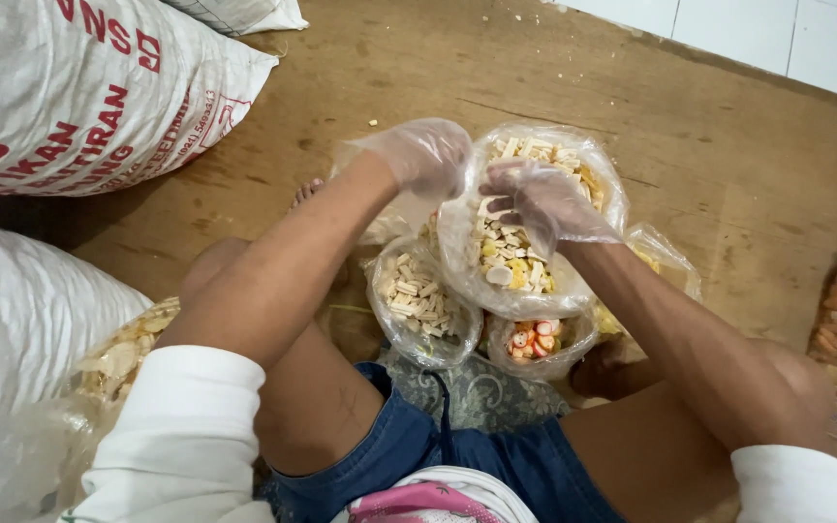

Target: Sorting and transferring chips from a large bag into smaller individual plastic bags by hand.

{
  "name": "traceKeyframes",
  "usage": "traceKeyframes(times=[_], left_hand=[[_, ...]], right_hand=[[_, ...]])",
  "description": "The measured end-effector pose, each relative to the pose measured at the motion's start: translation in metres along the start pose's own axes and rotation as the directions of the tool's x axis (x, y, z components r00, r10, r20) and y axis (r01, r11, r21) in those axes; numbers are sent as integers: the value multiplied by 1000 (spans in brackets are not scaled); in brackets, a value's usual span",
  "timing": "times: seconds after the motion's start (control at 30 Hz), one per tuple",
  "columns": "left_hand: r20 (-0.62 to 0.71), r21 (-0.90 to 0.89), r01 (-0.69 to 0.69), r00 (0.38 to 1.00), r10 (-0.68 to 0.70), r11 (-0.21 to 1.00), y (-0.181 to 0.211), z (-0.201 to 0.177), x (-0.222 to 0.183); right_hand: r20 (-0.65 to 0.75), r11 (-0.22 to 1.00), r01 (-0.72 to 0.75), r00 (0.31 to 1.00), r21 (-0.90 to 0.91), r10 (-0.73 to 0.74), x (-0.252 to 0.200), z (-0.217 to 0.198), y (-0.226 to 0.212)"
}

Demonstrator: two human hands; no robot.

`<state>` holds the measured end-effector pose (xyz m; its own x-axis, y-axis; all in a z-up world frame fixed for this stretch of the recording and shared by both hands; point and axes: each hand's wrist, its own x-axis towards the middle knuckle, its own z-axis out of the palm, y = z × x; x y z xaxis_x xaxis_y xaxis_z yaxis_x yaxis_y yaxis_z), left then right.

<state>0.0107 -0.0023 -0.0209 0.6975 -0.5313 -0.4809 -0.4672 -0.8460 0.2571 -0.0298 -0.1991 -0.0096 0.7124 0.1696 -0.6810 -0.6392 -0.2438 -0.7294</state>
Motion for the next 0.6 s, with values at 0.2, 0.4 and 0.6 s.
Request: traceKeyframes(times=[0.2,0.4,0.6], left_hand=[[106,88,272,954,-281,958,-2,-20,-57],[-5,110,140,990,-141,984,-28,14,-4],[-98,-92,-8,995,-1,996,19,-10,6]], right_hand=[[29,1000,-8,1000,3,8,-7,-12,-6],[59,999,16,998,33,-18,6,-15,3],[19,1000,14,1000,17,-14,1,-7,0]])
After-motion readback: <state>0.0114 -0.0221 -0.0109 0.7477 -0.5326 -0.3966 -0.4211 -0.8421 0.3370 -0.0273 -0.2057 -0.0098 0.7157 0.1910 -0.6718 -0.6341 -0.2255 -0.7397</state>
